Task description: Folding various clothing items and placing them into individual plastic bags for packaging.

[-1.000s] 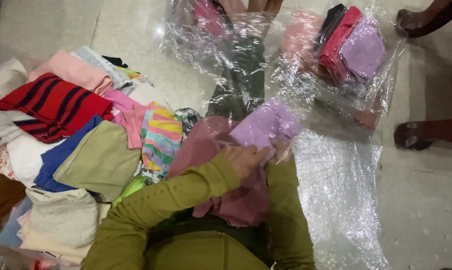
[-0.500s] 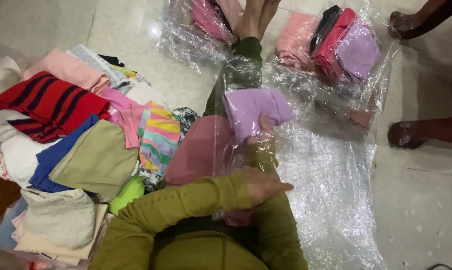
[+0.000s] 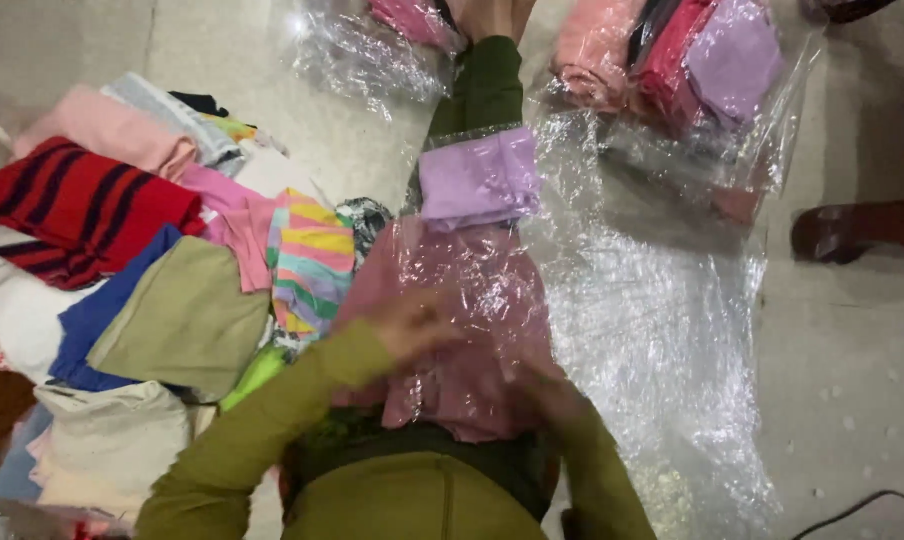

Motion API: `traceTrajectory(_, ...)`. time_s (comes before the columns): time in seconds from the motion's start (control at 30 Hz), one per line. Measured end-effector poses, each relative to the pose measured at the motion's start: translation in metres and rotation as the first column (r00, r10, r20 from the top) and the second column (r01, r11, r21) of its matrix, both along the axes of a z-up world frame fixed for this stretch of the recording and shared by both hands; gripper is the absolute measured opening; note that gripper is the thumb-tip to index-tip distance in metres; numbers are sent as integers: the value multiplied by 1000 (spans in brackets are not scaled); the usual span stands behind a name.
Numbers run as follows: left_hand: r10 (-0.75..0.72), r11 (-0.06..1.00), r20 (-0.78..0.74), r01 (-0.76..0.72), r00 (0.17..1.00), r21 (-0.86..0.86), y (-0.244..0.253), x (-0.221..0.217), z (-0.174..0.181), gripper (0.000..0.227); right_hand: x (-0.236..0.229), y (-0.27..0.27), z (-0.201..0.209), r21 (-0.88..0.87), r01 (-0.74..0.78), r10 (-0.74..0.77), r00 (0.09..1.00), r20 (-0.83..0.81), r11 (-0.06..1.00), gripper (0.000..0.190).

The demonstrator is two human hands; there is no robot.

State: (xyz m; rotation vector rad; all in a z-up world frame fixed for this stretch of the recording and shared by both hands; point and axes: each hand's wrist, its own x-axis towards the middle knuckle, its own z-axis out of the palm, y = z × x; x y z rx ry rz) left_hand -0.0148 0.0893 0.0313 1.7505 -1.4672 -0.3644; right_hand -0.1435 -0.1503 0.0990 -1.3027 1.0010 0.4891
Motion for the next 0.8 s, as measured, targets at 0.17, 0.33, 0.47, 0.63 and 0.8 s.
traceTrajectory(0.17,831,540,-454,-660,321,522,20,43,-86,20,-43,-110,0,-406,-63,225,903,366,912,37)
traceTrajectory(0.33,884,447,-374,-737,280,507,-9,38,-190,36,57,-164,-80,-545,-84,354,839,413,834,25)
traceTrajectory(0.47,829,484,-517,-739,214,469,1,59,-174,23,85,-182,-160,-311,-39,181,877,444,950,25)
traceTrajectory(0.63,616,569,-748,-796,247,206,41,41,-103,24,58,-160,-134,-287,-119,272,767,582,950,32)
traceTrajectory(0.8,541,644,-581,-744,608,-179,49,24,-147,34,63,-155,-156,-838,-99,790,408,457,536,73)
